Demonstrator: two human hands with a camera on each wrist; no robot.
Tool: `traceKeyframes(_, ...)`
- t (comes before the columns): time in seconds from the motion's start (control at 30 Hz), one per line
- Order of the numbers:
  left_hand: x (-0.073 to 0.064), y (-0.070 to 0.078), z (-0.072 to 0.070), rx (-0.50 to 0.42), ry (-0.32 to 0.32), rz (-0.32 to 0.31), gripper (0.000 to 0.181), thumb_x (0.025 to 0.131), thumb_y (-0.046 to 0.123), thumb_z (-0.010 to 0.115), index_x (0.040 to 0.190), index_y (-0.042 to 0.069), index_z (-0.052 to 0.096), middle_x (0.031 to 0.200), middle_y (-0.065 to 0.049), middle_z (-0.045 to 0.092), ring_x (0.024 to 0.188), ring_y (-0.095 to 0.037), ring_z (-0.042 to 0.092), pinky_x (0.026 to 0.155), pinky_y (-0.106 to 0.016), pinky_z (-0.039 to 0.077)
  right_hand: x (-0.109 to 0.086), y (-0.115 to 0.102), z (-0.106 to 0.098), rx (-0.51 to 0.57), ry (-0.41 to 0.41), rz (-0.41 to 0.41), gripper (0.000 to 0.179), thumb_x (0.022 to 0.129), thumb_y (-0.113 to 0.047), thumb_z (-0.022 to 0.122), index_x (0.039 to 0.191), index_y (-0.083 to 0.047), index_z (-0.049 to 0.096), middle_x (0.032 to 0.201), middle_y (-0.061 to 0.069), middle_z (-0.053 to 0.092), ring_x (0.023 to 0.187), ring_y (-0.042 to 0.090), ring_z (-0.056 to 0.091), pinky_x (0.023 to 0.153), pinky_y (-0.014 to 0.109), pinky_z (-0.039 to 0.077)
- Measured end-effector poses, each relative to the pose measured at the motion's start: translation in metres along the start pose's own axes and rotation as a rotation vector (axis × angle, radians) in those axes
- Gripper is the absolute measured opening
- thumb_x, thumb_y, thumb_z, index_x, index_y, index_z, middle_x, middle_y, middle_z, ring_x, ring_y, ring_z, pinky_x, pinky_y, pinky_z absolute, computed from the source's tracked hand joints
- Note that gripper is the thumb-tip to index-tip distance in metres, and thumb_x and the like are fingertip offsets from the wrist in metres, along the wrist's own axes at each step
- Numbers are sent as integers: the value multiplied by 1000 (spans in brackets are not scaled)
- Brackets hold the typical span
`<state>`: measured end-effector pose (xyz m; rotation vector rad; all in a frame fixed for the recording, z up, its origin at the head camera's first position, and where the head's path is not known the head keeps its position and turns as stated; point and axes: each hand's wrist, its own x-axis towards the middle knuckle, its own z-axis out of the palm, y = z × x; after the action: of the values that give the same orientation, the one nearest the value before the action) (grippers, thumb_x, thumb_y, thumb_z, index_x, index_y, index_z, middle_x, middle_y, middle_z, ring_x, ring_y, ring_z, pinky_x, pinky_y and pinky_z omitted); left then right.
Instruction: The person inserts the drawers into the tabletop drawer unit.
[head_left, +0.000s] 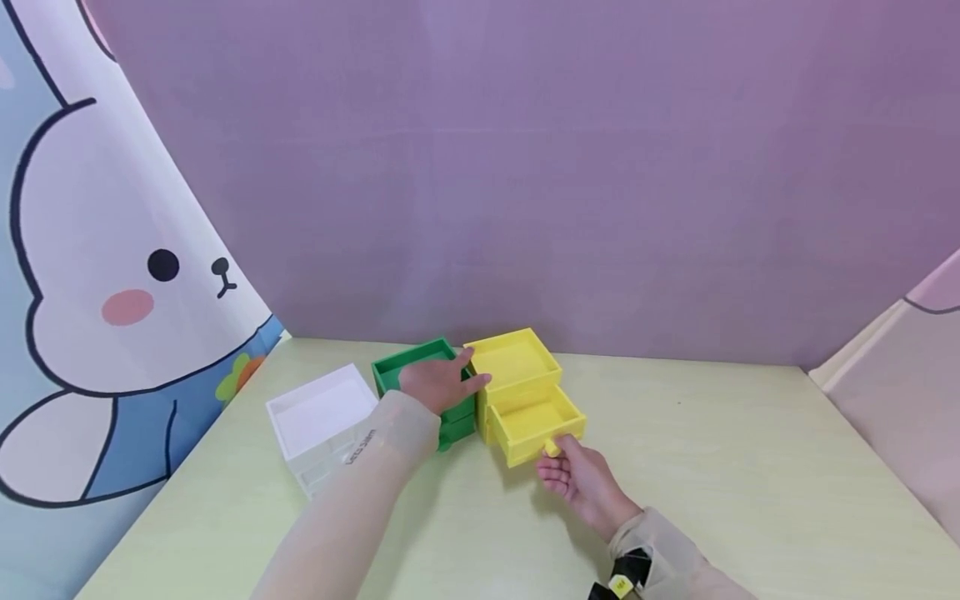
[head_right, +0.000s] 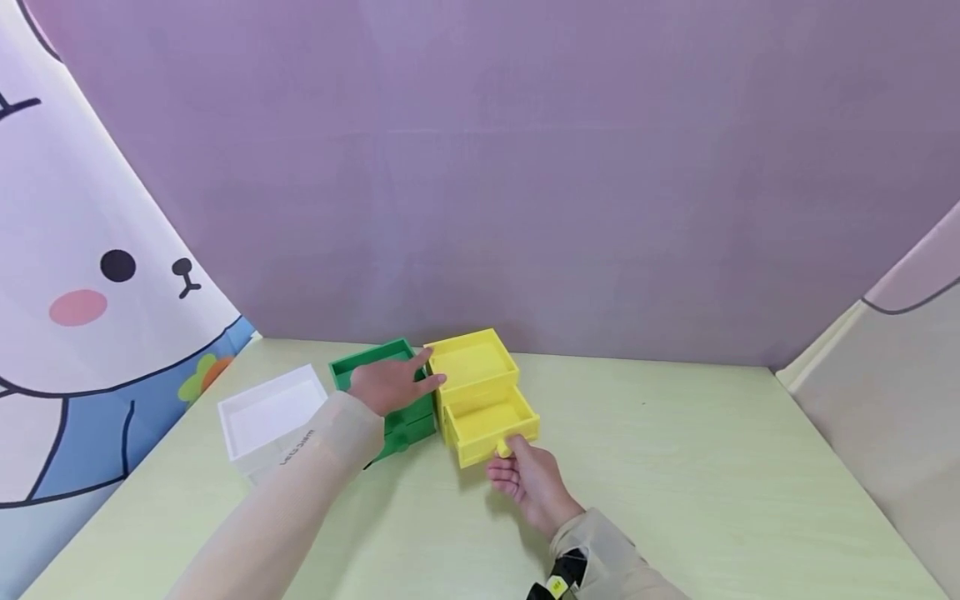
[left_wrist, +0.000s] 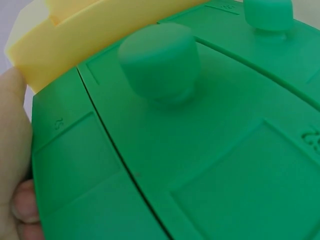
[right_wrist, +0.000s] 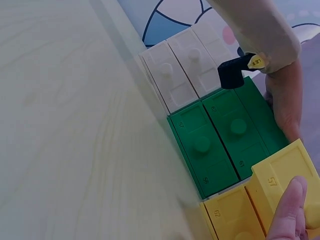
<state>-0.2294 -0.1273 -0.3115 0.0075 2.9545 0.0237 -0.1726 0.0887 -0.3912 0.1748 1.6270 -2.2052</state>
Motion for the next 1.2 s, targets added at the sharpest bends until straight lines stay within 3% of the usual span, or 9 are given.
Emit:
traceKeyframes(0.3,-3,-6,2,18,12,0,71,91,72,29,152,35,26,49,3,31,40,-12,18,45,-27,19,6,4,8,-6,18,-9,22,96,-17,44,88,-1,56,73,1,61,64,6,60,62,16,50)
traceKeyframes(0.67,1,-8,8,-22,14,13,71,91,72,29,152,35,27,49,2,34,40,-13,19,45,-28,20,13,7,8,0,8,5,23,96,-15,44,91,3,56,70,1,62,62,6,62,62,16,51)
traceKeyframes(0.93,3,-10,6,-18,17,-6,72,91,72,29,152,35,26,48,2,33,39,-14,19,45,-28,20,11,7,7,40,-4,8,22,99,-17,50,105,4,52,77,2,66,68,6,65,68,18,52)
traceKeyframes(1.2,5,-12,6,-25,11,-7,71,91,72,31,152,35,27,49,1,33,40,-14,20,45,-28,20,10,9,4,101,2,-48,21,93,1,54,113,2,47,84,6,67,71,9,66,69,20,53)
